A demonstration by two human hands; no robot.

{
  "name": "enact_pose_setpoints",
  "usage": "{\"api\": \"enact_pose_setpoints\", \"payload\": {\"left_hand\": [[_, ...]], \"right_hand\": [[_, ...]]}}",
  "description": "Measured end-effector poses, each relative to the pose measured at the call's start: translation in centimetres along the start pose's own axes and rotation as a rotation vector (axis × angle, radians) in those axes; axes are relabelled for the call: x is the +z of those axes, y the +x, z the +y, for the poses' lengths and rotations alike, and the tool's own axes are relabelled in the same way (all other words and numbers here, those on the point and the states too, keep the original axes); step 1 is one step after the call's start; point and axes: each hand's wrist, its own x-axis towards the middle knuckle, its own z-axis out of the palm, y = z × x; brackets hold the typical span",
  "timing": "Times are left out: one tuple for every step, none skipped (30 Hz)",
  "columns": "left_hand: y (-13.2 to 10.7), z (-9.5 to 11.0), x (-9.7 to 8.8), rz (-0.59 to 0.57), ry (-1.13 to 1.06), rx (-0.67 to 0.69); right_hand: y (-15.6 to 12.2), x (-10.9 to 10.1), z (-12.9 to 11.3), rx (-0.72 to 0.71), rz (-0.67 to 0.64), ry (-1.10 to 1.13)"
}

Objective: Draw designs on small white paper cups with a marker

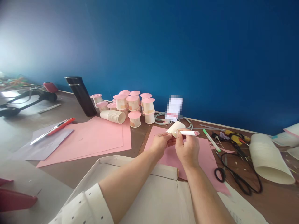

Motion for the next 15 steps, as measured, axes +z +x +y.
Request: {"api": "enact_pose_setpoints", "payload": {"left_hand": [[-0.02, -0.01, 0.01, 0.003, 0.007, 0.000], [-0.05, -0.02, 0.03, 0.003, 0.016, 0.001], [-0.08, -0.02, 0.04, 0.000, 0.024, 0.003], [-0.11, -0.01, 0.05, -0.002, 0.033, 0.008], [-0.14, -0.01, 0.06, -0.004, 0.041, 0.016], [-0.17, -0.01, 0.06, -0.005, 0.048, 0.025], [-0.18, -0.01, 0.06, -0.004, 0.052, 0.032], [-0.19, -0.01, 0.06, -0.003, 0.051, 0.035], [-0.20, -0.02, 0.06, -0.004, 0.048, 0.035], [-0.19, -0.01, 0.07, -0.006, 0.042, 0.032], [-0.18, 0.00, 0.08, -0.010, 0.033, 0.027], [-0.17, 0.03, 0.09, -0.011, 0.019, 0.020], [-0.15, 0.07, 0.10, -0.007, 0.001, 0.011], [-0.13, 0.12, 0.10, 0.003, -0.021, -0.001], [-0.11, 0.17, 0.10, 0.017, -0.048, -0.016]], "right_hand": [[0.00, -0.01, 0.01, 0.007, -0.012, -0.003], [0.00, -0.02, 0.03, 0.013, -0.019, -0.010], [-0.01, -0.01, 0.07, 0.016, -0.016, -0.019], [-0.02, 0.01, 0.12, 0.015, -0.002, -0.028], [-0.03, 0.04, 0.19, 0.009, 0.015, -0.035], [-0.04, 0.08, 0.26, 0.002, 0.025, -0.038], [-0.05, 0.13, 0.32, -0.003, 0.024, -0.036], [-0.07, 0.16, 0.37, -0.004, 0.013, -0.033], [-0.08, 0.19, 0.39, -0.001, 0.001, -0.030], [-0.09, 0.20, 0.36, 0.002, -0.008, -0.028], [-0.11, 0.18, 0.30, 0.004, -0.007, -0.026], [-0.12, 0.13, 0.20, 0.003, 0.006, -0.020], [-0.12, 0.06, 0.07, 0.003, 0.026, -0.012], [-0.11, -0.03, -0.06, 0.008, 0.052, 0.001], [-0.10, -0.13, -0.17, 0.021, 0.081, 0.018]]}}
